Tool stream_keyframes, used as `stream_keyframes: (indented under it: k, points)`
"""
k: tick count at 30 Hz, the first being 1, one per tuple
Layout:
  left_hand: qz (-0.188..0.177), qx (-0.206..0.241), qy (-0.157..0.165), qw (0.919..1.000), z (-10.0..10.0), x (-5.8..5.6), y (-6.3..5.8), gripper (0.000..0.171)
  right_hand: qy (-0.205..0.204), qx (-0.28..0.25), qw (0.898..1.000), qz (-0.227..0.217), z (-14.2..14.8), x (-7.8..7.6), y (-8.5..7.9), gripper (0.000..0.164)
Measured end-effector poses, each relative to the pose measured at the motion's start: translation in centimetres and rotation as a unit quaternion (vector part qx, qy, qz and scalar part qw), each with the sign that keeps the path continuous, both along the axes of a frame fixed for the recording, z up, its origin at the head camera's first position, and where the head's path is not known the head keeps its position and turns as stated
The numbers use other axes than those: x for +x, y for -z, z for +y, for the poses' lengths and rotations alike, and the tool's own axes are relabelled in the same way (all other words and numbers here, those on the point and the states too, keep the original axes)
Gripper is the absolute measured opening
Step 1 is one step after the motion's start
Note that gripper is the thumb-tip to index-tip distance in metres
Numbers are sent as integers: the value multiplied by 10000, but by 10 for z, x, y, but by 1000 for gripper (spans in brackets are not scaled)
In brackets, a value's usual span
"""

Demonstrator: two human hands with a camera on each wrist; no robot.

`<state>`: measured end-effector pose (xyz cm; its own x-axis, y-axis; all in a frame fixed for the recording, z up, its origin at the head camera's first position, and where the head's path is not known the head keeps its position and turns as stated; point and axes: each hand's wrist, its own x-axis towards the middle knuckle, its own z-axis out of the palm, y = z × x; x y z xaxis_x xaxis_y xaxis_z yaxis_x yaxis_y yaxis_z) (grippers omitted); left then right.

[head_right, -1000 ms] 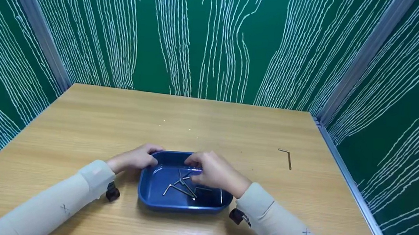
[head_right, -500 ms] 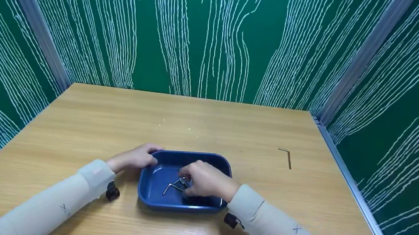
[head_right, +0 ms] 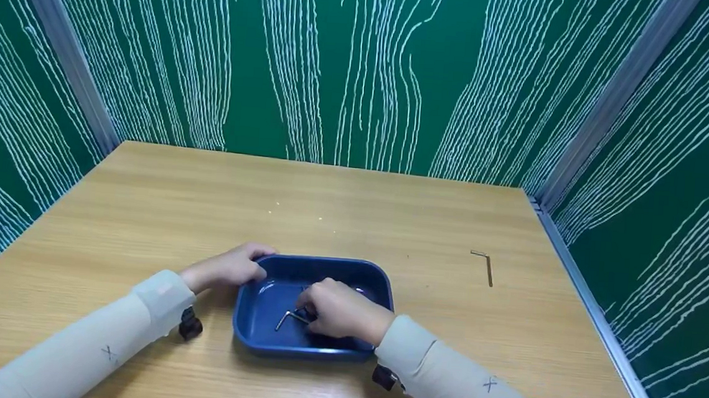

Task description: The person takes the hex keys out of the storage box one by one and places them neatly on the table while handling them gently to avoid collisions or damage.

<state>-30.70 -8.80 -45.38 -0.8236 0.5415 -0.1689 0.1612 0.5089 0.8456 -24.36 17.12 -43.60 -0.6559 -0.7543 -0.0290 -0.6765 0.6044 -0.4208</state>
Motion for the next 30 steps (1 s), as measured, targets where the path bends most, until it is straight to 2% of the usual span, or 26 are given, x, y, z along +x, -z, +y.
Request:
stream_keyframes:
  k: [6, 10, 15, 23, 30]
  points:
    - [149, 35, -17, 9999, 1, 0, -1, 39, -117, -3, 9998, 158, -5, 0, 2, 18]
    - [230, 26, -27, 9997, 2, 1, 0, 41, -174, 7, 9998, 13, -10, 0, 3, 13]
    - [234, -17, -55, 9997, 3, 1, 0, 38, -144, 186, 9993, -277, -13, 0, 2, 17]
    - [191, -6, -38, 9998, 3, 0, 0, 36, -245, 249, 9994, -60, -14, 2, 0, 22]
    - [125, 20, -59, 9999, 2, 0, 1, 38, -111, 366, 9990, -216, -14, 2, 1, 26]
